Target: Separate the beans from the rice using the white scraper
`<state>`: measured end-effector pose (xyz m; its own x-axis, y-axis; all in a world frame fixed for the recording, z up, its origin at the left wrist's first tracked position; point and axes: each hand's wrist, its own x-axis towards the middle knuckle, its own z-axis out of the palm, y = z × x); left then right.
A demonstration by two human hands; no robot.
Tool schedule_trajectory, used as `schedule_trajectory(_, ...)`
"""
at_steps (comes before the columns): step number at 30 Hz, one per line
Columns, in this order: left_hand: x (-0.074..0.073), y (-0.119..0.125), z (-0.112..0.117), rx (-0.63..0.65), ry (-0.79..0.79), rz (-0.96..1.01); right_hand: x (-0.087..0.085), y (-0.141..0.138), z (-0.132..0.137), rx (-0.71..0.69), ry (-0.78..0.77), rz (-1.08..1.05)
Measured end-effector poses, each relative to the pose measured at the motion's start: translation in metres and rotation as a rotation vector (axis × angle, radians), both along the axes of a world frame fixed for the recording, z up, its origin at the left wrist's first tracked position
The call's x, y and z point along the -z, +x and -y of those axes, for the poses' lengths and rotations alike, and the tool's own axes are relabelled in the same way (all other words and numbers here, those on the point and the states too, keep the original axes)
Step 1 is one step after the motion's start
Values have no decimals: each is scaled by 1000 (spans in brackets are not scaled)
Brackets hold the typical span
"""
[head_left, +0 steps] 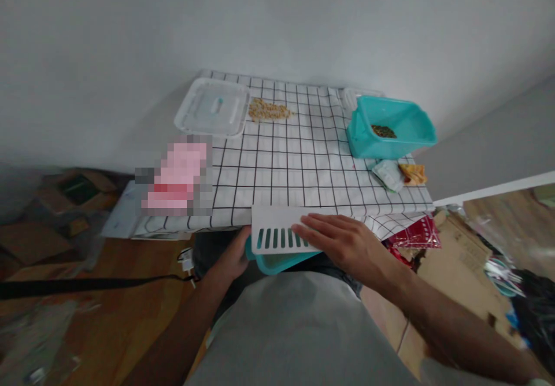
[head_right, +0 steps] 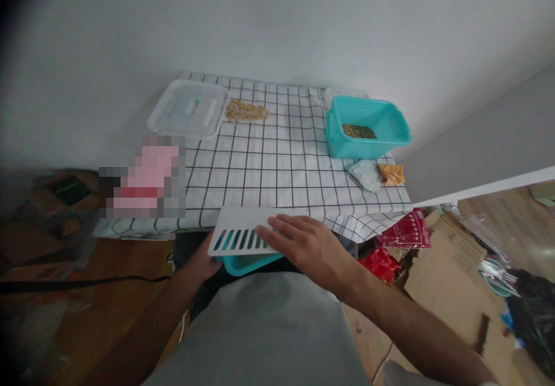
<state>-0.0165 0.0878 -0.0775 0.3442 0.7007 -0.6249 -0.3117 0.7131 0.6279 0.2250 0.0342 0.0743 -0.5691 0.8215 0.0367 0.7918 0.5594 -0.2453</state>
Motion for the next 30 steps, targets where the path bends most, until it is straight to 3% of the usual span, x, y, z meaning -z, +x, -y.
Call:
schedule_trajectory(6,5,-1,0,-1,-30,22,-3,-7,28,56,-12,-81)
schedule_trajectory(14,-3,-1,3,-31,-82,-1,-3,12,-15,205,117,-201)
schedule_trajectory(20,-11,3,1,-49,-20,0,6,-4,-42,-29,124,-124)
schedule_trajectory(25,-9,0,0,-80,24,-6,15,-8,-63,-198,114,-79)
schedule_trajectory(30,-2,-10,1,-49,-47,-3,11,16,-42,-222,66,-63)
